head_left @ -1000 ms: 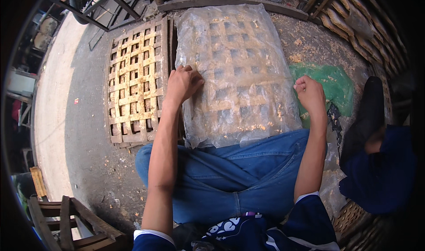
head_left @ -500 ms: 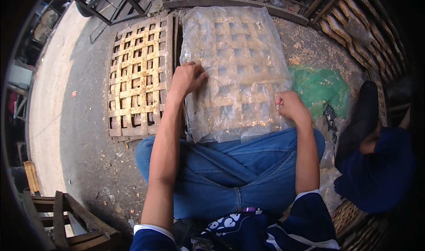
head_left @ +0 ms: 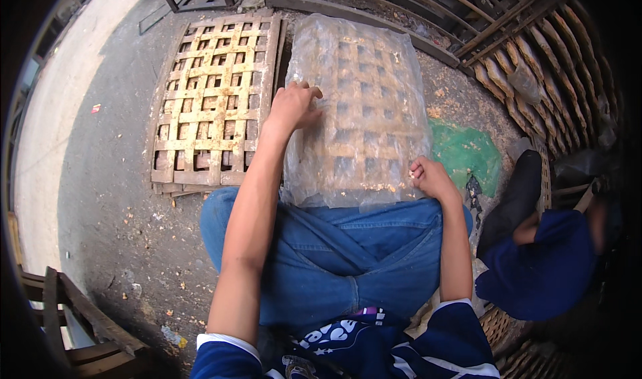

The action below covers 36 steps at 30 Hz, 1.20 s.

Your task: The person sits on the ground and assembles a stack of wooden lattice trays. They place a clear plastic sheet between trays, press down to smooth it, and lift the stack to inspect the alignment. The person handles the trays and plastic sheet by hand.

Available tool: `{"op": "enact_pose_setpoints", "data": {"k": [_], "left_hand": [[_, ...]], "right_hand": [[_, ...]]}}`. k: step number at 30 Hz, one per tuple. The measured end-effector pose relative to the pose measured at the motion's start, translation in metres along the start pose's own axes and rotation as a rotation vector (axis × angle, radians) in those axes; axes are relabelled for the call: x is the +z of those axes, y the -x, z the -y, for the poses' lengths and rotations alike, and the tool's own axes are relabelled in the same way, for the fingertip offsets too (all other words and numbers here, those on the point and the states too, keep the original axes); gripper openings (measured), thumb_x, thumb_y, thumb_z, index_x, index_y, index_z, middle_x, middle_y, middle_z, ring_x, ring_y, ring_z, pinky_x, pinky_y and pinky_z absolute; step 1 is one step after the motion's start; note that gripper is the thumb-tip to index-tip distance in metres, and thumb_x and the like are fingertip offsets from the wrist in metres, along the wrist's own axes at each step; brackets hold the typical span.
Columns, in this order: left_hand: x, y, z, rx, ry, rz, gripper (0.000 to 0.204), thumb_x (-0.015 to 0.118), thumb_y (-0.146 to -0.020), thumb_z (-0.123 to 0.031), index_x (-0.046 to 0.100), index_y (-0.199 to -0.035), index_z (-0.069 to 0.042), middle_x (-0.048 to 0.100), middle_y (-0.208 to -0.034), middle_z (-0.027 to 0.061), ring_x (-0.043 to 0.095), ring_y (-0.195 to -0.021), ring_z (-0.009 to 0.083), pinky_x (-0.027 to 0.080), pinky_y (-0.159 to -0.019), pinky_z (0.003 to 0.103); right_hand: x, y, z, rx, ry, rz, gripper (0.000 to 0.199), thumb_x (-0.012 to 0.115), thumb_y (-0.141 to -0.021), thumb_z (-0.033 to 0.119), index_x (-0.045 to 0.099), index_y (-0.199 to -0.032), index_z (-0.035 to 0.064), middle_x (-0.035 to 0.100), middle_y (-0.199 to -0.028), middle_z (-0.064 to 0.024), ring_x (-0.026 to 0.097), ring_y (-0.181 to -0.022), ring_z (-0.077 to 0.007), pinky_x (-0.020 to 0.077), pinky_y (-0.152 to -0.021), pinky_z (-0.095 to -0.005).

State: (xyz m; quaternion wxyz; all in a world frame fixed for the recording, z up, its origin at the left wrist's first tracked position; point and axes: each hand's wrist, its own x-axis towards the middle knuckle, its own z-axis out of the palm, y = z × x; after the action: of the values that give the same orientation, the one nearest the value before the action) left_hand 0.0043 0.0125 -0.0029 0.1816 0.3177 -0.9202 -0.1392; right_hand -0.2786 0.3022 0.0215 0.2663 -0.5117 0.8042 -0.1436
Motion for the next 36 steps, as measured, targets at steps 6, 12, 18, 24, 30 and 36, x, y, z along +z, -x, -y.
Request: {"op": "enact_pose_setpoints", "data": {"k": [6,12,18,24,30,36], "left_hand": [[0.0,0.001,0.002,-0.146,-0.136,0.194,0.051,0.082,-0.077,-0.032,0.065,-0.123,-0.018,0.066,-0.114,0.0114,0.063,-0.109,0.0337,0.054,-0.092,0.046],[-0.002,0.002,0.009,-0.176,-0.079,0.201,0.059,0.079,-0.076,-0.025,0.062,-0.131,-0.02,0.069,-0.111,0.0114,0.067,-0.105,0.0324,0.055,-0.091,0.044],[-0.005,-0.002,0.005,-0.215,-0.055,0.249,0.062,0.079,-0.075,-0.021,0.06,-0.134,-0.019,0.071,-0.114,0.0112,0.067,-0.107,0.0309,0.055,-0.092,0.042],[-0.007,-0.002,0.007,-0.213,-0.03,0.271,0.069,0.083,-0.071,-0.02,0.06,-0.135,-0.019,0.071,-0.114,0.0108,0.067,-0.107,0.0311,0.055,-0.092,0.042],[-0.007,0.0,0.008,-0.222,-0.02,0.279,0.069,0.083,-0.072,-0.022,0.059,-0.136,-0.019,0.071,-0.115,0.0104,0.067,-0.108,0.0311,0.055,-0.092,0.042],[-0.007,-0.002,0.007,-0.223,-0.031,0.304,0.069,0.083,-0.073,-0.022,0.058,-0.137,-0.02,0.07,-0.116,0.0096,0.066,-0.109,0.0304,0.055,-0.092,0.042]], "right_hand": [[0.004,0.009,-0.011,0.033,0.061,-0.045,0.033,0.07,-0.072,-0.003,0.066,-0.105,-0.0003,0.069,-0.08,-0.012,0.067,-0.072,-0.0272,0.0529,-0.069,-0.0374],[0.003,0.017,0.004,0.022,0.047,-0.038,0.048,0.075,-0.071,0.001,0.069,-0.118,0.0058,0.069,-0.083,-0.0113,0.066,-0.074,-0.0264,0.0522,-0.07,-0.0368],[0.008,0.015,-0.008,0.033,0.077,-0.057,0.043,0.082,-0.07,0.006,0.071,-0.112,0.0049,0.068,-0.085,-0.011,0.065,-0.077,-0.0255,0.0522,-0.071,-0.0365],[0.008,0.012,-0.01,0.11,0.01,-0.039,0.032,0.084,-0.068,0.003,0.071,-0.098,0.0022,0.068,-0.085,-0.0093,0.064,-0.077,-0.0232,0.0523,-0.07,-0.0355],[0.01,0.014,-0.003,0.096,-0.039,-0.069,0.039,0.082,-0.07,0.002,0.073,-0.108,0.0031,0.068,-0.083,-0.0096,0.065,-0.077,-0.0235,0.0529,-0.072,-0.0355],[0.011,0.011,-0.014,0.093,0.02,-0.025,0.04,0.082,-0.071,0.004,0.074,-0.111,0.0041,0.069,-0.082,-0.0105,0.066,-0.076,-0.0239,0.053,-0.073,-0.0357]]}}
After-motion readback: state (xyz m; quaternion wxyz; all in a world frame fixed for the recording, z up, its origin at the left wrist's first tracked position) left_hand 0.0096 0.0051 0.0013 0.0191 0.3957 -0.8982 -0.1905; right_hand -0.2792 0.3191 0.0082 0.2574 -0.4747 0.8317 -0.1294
